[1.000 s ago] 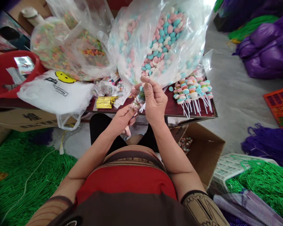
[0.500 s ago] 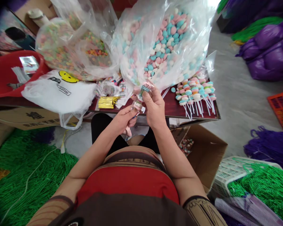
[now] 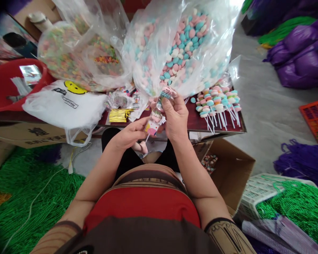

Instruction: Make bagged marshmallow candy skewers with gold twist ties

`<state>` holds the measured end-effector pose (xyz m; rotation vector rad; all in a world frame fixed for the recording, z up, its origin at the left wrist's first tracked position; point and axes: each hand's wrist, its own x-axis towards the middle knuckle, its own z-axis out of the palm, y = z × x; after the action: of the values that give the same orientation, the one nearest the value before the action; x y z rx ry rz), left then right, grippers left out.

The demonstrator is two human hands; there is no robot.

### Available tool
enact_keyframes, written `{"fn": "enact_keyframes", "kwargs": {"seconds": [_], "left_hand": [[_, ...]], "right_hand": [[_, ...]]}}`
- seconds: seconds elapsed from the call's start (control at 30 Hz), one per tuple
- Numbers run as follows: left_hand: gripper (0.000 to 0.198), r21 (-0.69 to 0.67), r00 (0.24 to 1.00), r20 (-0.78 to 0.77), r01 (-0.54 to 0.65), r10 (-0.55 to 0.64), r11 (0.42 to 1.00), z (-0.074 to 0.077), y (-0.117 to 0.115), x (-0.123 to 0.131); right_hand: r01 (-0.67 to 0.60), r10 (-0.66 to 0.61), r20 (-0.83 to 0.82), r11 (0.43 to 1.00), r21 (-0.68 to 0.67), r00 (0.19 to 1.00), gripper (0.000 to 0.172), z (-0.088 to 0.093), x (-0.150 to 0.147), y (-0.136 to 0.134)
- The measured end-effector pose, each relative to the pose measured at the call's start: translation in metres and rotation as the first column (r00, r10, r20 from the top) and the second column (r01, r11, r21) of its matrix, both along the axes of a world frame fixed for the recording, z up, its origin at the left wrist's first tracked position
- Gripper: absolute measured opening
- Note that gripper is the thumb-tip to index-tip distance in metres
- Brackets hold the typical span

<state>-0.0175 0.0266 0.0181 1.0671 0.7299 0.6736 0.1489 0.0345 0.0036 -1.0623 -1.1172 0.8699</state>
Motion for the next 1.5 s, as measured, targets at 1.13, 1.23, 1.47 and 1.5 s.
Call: {"fn": "enact_keyframes", "kwargs": {"seconds": [1.13,1.23,1.47,1.5], "left_hand": [[0.040,0.221,0.975,-0.210,-0.022,0.070,0.975,-0.037,-0.013,0.021],[0.055,-0.051,0.955,0.128,0.277,-0.269,0.959,-0.031,-0.016,0.014],[0.023,0.490,0.842,-0.409,-0.122,0.351,0.863,-0.039,-0.012,0.015],[0.018,0.590,0.771,-0.458,-0.109,0.443,0.800,-0.042,-0.011,0.014]], "right_hand": [[-0.217,0.199,-0.173,0.972,-0.090,0.964,0.049,0.001,0.000,-0.024],[-0.368,0.356,-0.118,0.924,-0.101,0.927,0.054,0.008,0.012,-0.024],[-0.109,0.082,-0.242,0.989,-0.100,0.967,0.035,-0.014,-0.011,-0.011],[-0.081,0.054,-0.264,0.992,-0.092,0.963,0.034,-0.017,-0.017,-0.009]]}}
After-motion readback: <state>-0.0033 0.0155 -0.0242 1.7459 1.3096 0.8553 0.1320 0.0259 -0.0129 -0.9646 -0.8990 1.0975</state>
